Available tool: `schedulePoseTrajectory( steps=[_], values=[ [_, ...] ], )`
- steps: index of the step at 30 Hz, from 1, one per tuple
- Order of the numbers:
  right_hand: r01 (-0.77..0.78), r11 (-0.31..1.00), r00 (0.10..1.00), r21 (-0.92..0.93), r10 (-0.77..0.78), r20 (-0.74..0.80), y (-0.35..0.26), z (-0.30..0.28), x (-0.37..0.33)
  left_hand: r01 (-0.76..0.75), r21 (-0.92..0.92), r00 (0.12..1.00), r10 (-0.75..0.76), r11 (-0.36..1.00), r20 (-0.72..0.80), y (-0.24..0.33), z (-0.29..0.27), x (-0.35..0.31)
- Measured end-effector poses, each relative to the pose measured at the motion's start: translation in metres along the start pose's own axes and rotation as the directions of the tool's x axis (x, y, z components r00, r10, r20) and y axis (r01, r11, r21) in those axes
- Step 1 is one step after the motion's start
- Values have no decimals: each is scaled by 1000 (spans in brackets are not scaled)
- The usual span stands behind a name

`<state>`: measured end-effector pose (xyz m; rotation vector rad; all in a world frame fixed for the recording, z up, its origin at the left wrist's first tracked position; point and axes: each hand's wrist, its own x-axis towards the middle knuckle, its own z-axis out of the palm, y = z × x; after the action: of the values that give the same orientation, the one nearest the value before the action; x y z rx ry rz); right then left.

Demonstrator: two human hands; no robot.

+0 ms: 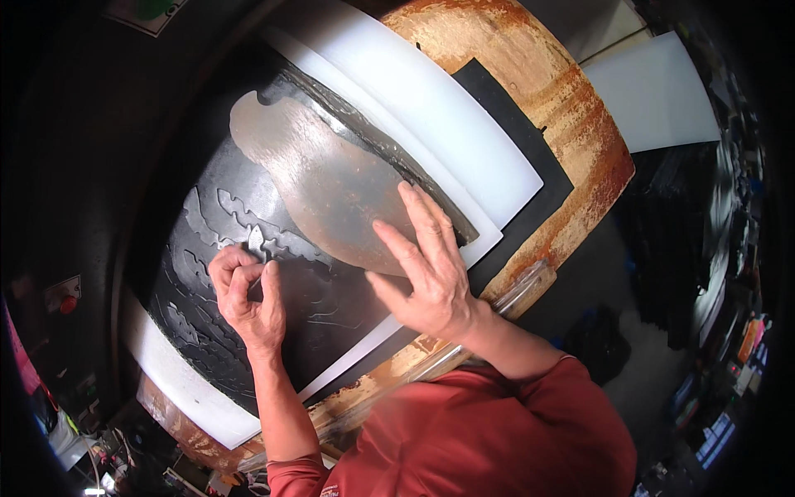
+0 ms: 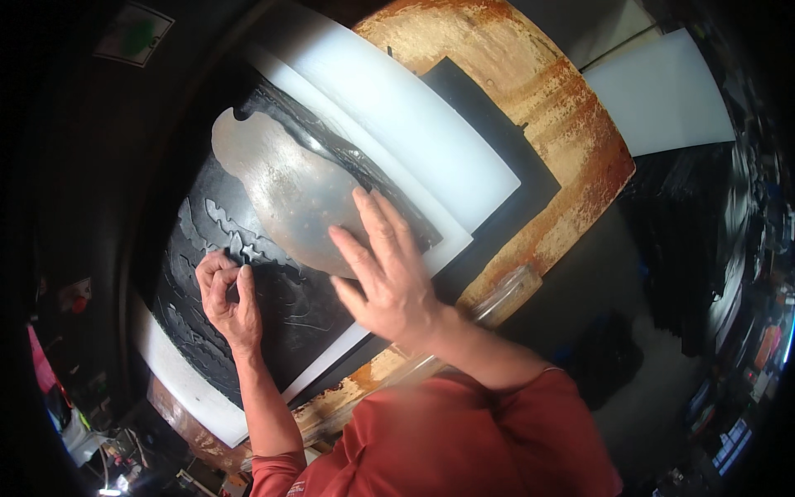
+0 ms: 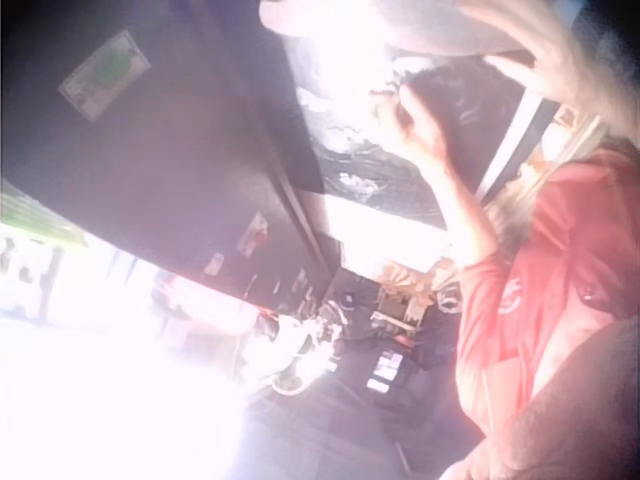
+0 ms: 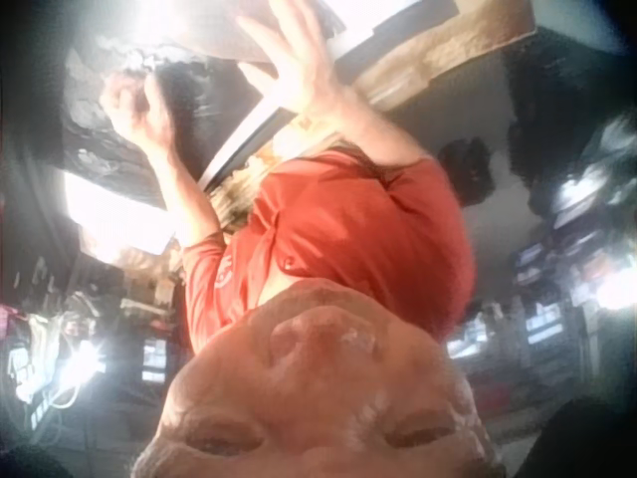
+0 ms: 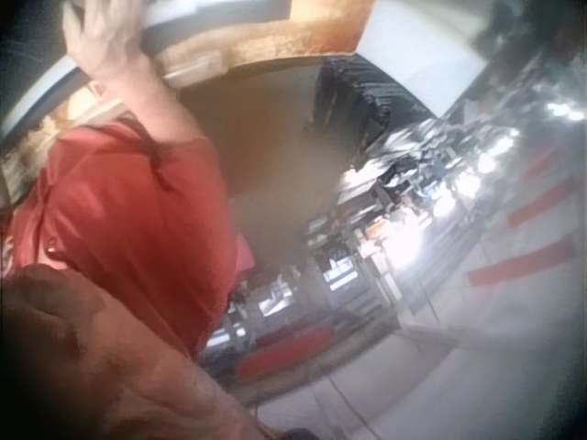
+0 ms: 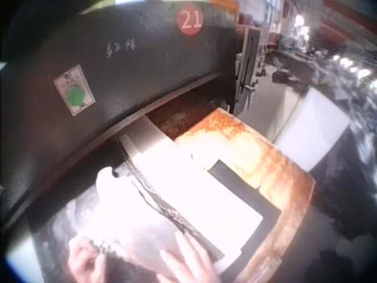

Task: The person handles a stack of black rubber parts, separates them, and places some into a black plastic bag. They then use a green-handled tool to apply a substance to a flat sheet on a machine, press the rubber parts onto the sheet, and remove excess material. The process is repeated with additional parts.

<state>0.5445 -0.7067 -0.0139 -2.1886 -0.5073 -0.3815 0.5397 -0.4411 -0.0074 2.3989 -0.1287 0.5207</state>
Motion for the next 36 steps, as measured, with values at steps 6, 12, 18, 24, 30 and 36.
schedulePoseTrajectory(
  steps=[6,12,18,24,30,36],
  values=[
    [24,999,997,48,-20,-68,9,6,-6,-5,-112,1000,5,994,-5,7,-6,2],
    [7,1000,996,-12,-8,-88,6,5,-7,-74,-212,997,69,975,-32,-2,-6,0],
    [41,999,994,6,-40,-105,8,8,-9,-143,-282,983,103,949,-152,-9,3,-2],
    [-87,992,995,-95,91,34,-2,-3,10,-84,-253,989,49,964,-142,-7,4,-6],
    [64,974,991,-215,-37,126,0,11,36,-125,-233,979,81,964,-189,-7,5,-5],
    [118,979,990,-164,-104,93,5,10,33,-87,-256,985,44,963,-168,-8,6,-7]
  ],
)
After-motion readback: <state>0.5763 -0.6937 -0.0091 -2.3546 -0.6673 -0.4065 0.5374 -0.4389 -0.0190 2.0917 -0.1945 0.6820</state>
